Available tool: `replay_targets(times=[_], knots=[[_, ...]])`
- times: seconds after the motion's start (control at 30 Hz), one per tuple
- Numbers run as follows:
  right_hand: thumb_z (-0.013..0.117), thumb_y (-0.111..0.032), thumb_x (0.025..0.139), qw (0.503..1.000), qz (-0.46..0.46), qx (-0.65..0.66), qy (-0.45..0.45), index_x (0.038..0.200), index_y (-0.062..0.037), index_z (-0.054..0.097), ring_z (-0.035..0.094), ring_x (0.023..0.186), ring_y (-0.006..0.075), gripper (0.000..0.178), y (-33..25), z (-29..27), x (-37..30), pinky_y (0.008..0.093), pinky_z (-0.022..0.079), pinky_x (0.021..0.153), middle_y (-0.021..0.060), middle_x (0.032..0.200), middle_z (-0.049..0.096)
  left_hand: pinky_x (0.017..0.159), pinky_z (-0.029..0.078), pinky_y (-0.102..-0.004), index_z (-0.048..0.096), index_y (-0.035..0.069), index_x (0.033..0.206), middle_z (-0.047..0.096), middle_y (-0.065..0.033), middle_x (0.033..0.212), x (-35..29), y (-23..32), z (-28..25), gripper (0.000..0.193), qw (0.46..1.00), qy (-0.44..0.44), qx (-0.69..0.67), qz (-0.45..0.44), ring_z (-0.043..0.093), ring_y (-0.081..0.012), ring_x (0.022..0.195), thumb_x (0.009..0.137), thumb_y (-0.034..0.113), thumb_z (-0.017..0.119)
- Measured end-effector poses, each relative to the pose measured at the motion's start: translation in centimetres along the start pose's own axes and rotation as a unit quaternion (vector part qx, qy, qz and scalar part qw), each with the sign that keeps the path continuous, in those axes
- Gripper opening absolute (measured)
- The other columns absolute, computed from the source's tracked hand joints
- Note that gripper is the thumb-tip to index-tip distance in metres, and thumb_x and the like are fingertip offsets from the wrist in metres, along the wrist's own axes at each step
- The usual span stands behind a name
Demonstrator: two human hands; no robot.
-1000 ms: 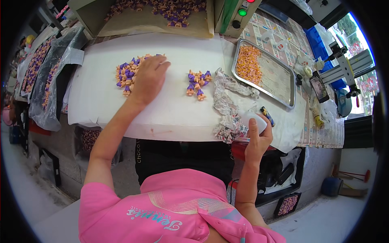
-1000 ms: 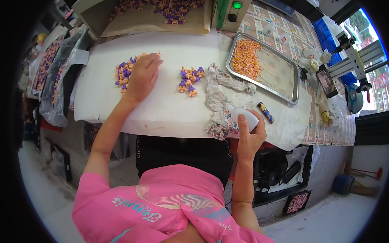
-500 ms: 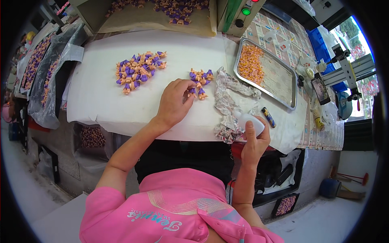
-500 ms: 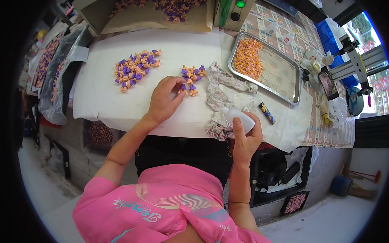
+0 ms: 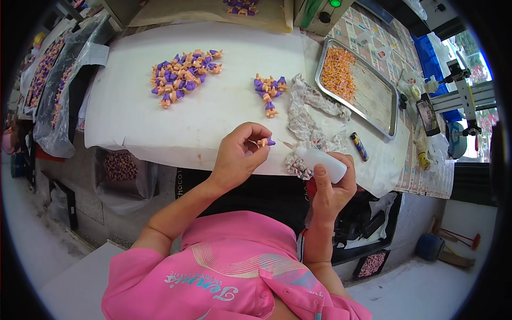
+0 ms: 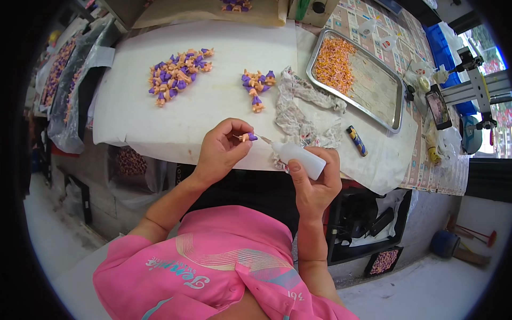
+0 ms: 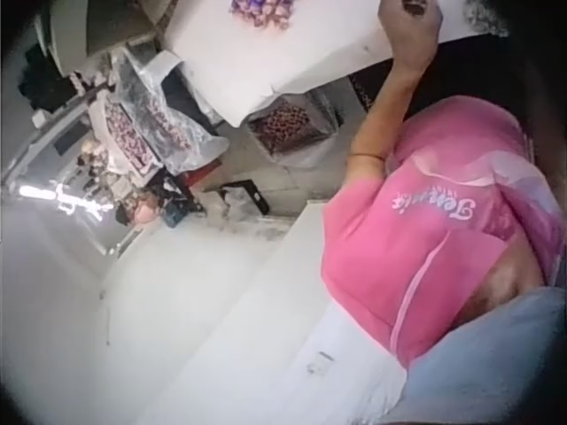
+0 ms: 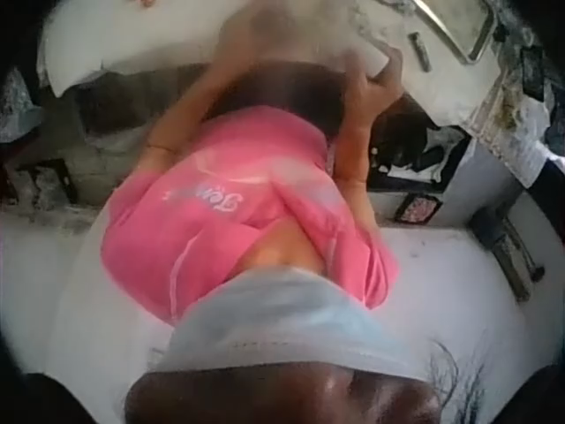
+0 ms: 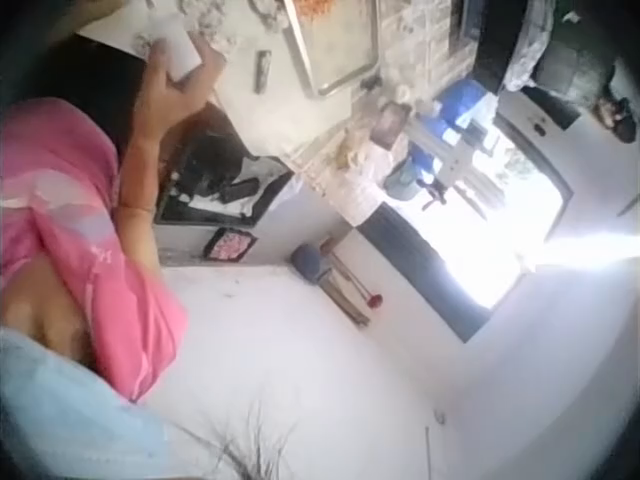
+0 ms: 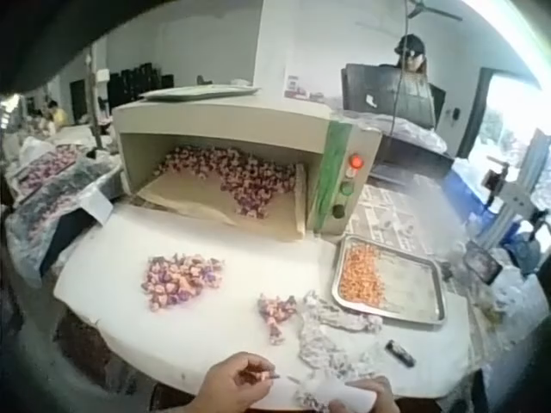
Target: Manually assembling small purple and orange toy components using a liquid applicator at a factory workbench.
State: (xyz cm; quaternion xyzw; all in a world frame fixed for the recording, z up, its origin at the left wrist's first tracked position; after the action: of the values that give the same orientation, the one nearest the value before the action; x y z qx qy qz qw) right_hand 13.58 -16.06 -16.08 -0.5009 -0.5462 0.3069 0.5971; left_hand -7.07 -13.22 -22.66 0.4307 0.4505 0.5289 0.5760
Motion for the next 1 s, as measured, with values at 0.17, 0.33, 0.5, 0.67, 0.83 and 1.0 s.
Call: replay_targets(times=[0.17,0.33,0.5,0.67,0.83,1.0], knots=[[0.079,-0.012,0.077,0.993,-0.082,-0.087,-0.020,0.096,0.0000,0.063,0.053,0.077,0.0157,0.027,-1.1,0.9,-0.7,0.0258,0.043,0.068,0.0065,0.088,0.057,0.078,0.045,-0.0199,0.059,-0.001,0.105,0.057,0.0001,0.093,-0.3,-1.3,-0.1,0.020,1.000,-0.024,-0.002,-0.002,0.054,-0.0053,0.085,0.085,-0.004,0.061],[0.077,-0.017,0.079,0.991,-0.080,-0.106,-0.031,0.095,0.0004,0.063,0.052,0.078,0.0155,0.028,-1.3,1.1,-1.2,0.0261,0.042,0.070,0.0057,0.087,0.056,0.078,0.045,-0.0202,0.059,-0.001,0.104,0.057,-0.0008,0.094,-0.5,-1.6,0.0,0.020,1.000,-0.021,-0.017,-0.010,0.054,-0.0057,0.086,0.085,-0.004,0.062],[0.075,-0.020,0.081,0.990,-0.071,-0.118,-0.039,0.095,0.0013,0.063,0.051,0.079,0.0145,0.029,-1.3,1.3,-1.3,0.0257,0.040,0.072,0.0046,0.086,0.053,0.080,0.045,-0.0213,0.058,-0.001,0.104,0.057,-0.0015,0.095,-0.6,-2.0,0.0,0.021,0.999,-0.017,-0.043,-0.013,0.054,-0.0068,0.087,0.084,-0.005,0.063],[0.076,-0.020,0.080,0.989,-0.076,-0.120,-0.036,0.096,0.0015,0.063,0.051,0.079,0.0148,0.029,-1.2,1.2,-1.3,0.0255,0.041,0.072,0.0048,0.085,0.053,0.080,0.045,-0.0214,0.057,-0.001,0.104,0.057,-0.0017,0.095,-0.6,-2.0,0.0,0.021,0.999,-0.016,-0.037,-0.007,0.054,-0.0071,0.087,0.084,-0.005,0.063],[0.077,-0.019,0.080,0.990,-0.074,-0.118,-0.036,0.096,0.0017,0.063,0.051,0.079,0.0146,0.030,-0.9,1.1,-1.4,0.0253,0.041,0.071,0.0048,0.085,0.053,0.078,0.045,-0.0203,0.057,-0.001,0.104,0.057,-0.0010,0.093,-0.6,-2.0,0.3,0.021,0.999,-0.017,-0.038,-0.013,0.054,-0.0063,0.085,0.084,-0.006,0.062],[0.077,-0.019,0.079,0.989,-0.073,-0.121,-0.039,0.096,0.0018,0.064,0.052,0.078,0.0144,0.029,-0.8,1.0,-1.4,0.0252,0.041,0.070,0.0050,0.086,0.053,0.076,0.045,-0.0198,0.058,-0.001,0.103,0.056,-0.0005,0.092,-0.6,-2.0,0.4,0.021,0.999,-0.019,-0.041,-0.014,0.053,-0.0055,0.084,0.083,-0.006,0.062]])
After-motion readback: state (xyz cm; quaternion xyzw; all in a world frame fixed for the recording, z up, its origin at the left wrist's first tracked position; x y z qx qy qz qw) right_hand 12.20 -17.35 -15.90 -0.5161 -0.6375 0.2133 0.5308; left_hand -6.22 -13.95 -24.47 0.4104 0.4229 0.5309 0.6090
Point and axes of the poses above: each hand's wrist, its own x-axis towards the middle knuckle, its own z-axis out of the palm, y = z × x, the point moved 8 cm from there along x, towards the middle knuckle
